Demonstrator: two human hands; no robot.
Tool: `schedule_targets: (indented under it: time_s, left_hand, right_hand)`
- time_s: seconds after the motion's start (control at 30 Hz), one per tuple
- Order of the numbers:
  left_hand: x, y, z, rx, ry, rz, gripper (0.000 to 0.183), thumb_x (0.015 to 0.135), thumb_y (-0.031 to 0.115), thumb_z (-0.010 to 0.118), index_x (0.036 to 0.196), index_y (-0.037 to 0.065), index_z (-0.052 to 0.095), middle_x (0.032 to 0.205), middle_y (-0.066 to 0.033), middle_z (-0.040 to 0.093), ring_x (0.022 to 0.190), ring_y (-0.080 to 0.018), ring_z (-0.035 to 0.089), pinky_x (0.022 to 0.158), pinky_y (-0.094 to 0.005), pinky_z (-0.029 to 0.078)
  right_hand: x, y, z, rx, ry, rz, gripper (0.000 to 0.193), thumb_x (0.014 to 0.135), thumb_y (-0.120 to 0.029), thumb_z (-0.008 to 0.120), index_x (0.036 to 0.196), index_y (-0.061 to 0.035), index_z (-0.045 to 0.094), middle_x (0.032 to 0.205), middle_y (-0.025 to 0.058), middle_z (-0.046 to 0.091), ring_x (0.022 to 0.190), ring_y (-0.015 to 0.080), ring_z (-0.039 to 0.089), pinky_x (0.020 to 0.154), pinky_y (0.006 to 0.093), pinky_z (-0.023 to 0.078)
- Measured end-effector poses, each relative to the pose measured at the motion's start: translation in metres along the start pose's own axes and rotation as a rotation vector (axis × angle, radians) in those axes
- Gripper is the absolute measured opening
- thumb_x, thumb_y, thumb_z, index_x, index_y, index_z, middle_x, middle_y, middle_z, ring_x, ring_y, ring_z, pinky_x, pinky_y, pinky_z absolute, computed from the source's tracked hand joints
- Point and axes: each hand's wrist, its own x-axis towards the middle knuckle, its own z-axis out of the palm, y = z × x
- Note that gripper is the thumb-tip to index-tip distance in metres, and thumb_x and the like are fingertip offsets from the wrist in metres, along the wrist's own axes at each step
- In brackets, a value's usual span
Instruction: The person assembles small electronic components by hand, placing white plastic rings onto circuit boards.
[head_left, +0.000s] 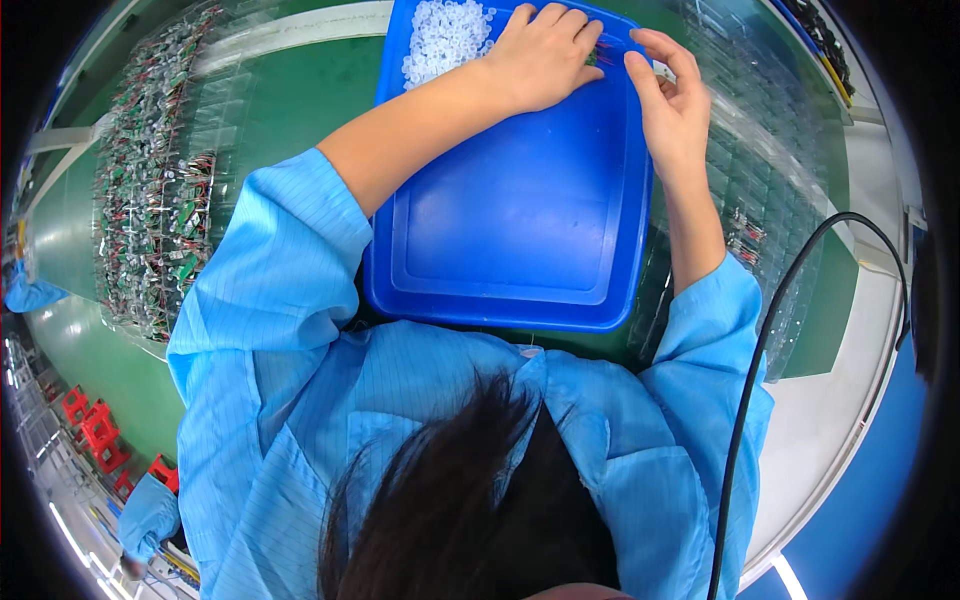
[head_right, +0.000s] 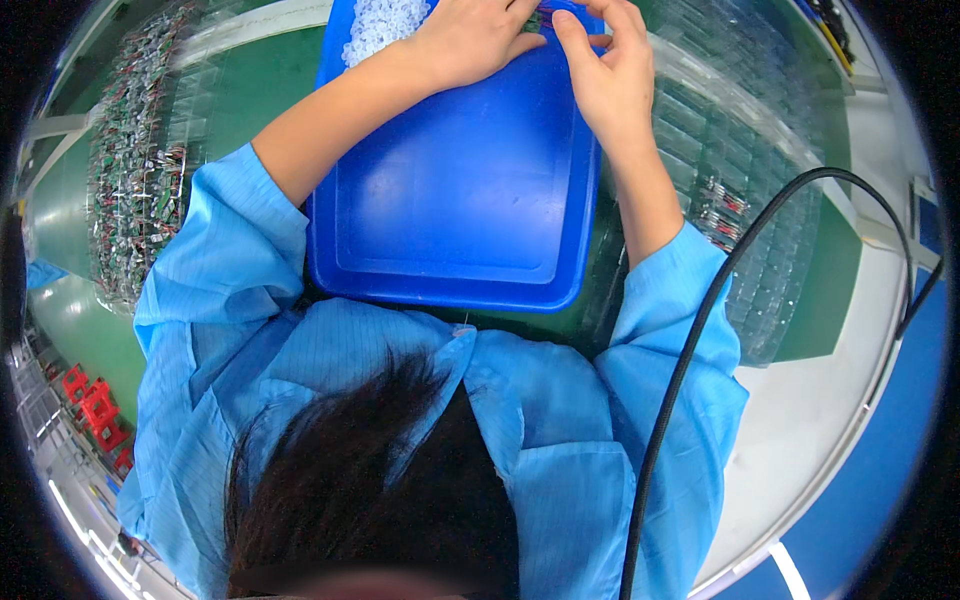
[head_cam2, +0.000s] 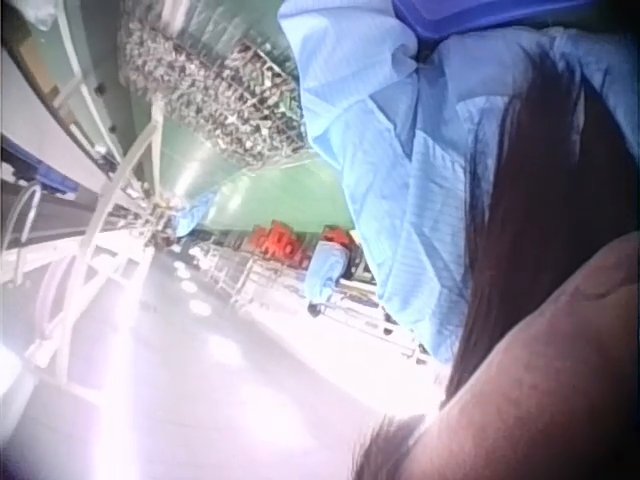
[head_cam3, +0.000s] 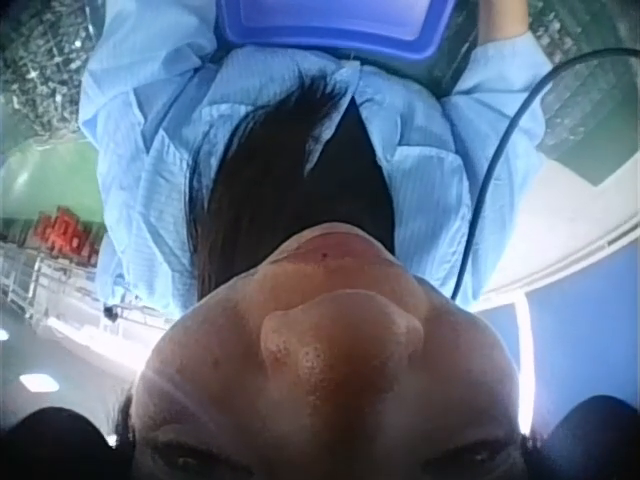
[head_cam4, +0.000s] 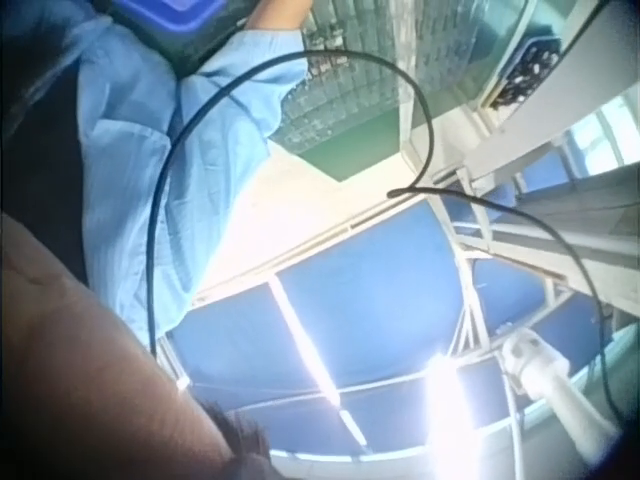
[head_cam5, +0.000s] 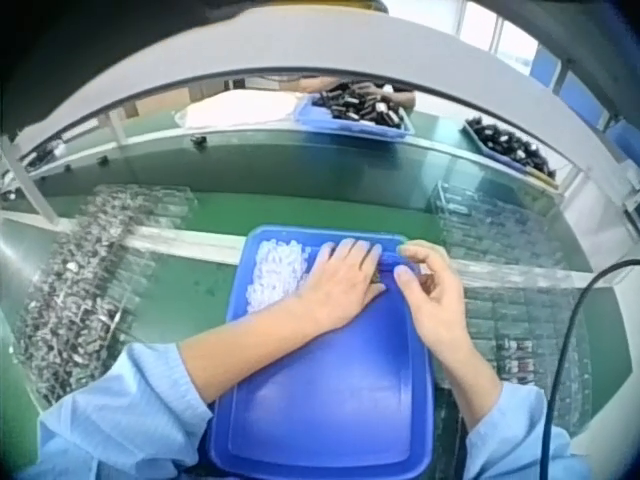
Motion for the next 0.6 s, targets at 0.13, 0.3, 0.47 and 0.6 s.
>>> schedule_targets:
  time_s: [0.13, 0.3, 0.47, 0.6]
  left_hand:
    - [0.017, 0.009, -0.051, -0.128, -0.352, -0.076, 0.055, 0.093, 0.025, 0.064, 0.140, 0.000, 0.051, 0.135, -0.0204, 0.053, 0.129, -0.0377, 0.050, 0.106, -0.0461, 0.043]
    - [-0.003, -0.046, -0.092, 0.054, -0.438, -0.354, 0.019, 0.092, 0.001, 0.050, 0.110, -0.005, 0.056, 0.113, -0.0266, 0.053, 0.097, -0.0451, 0.066, 0.082, -0.0516, 0.056]
    - [-0.029, -0.040, -0.090, 0.106, -0.490, -0.379, 0.021, 0.092, 0.001, 0.050, 0.110, -0.006, 0.057, 0.111, -0.0261, 0.057, 0.098, -0.0422, 0.066, 0.084, -0.0482, 0.057]
    - [-0.033, -0.034, -0.090, 0.081, -0.411, -0.306, 0.024, 0.091, 0.001, 0.051, 0.113, -0.005, 0.058, 0.110, -0.0249, 0.059, 0.099, -0.0405, 0.065, 0.084, -0.0463, 0.057]
  right_hand:
    - [0.003, 0.001, 0.000, -0.075, -0.064, -0.050, 0.025, 0.097, -0.014, 0.071, 0.120, -0.0054, 0.072, 0.122, 0.0040, 0.068, 0.098, 0.0113, 0.064, 0.082, 0.0264, 0.051]
    - [0.001, -0.021, -0.001, -0.423, -0.255, -0.076, 0.017, 0.094, -0.013, 0.070, 0.110, -0.0060, 0.074, 0.114, 0.0060, 0.073, 0.090, 0.0155, 0.068, 0.078, 0.0291, 0.053]
    - [0.023, -0.016, 0.029, -0.547, -0.352, -0.309, 0.013, 0.092, -0.010, 0.068, 0.103, -0.0047, 0.072, 0.096, 0.0098, 0.071, 0.089, 0.0279, 0.070, 0.079, 0.0384, 0.056]
    - [0.023, -0.014, 0.033, -0.547, -0.304, -0.222, 0.011, 0.087, -0.004, 0.071, 0.095, 0.0008, 0.065, 0.092, 0.0190, 0.064, 0.083, 0.0366, 0.065, 0.075, 0.0432, 0.053]
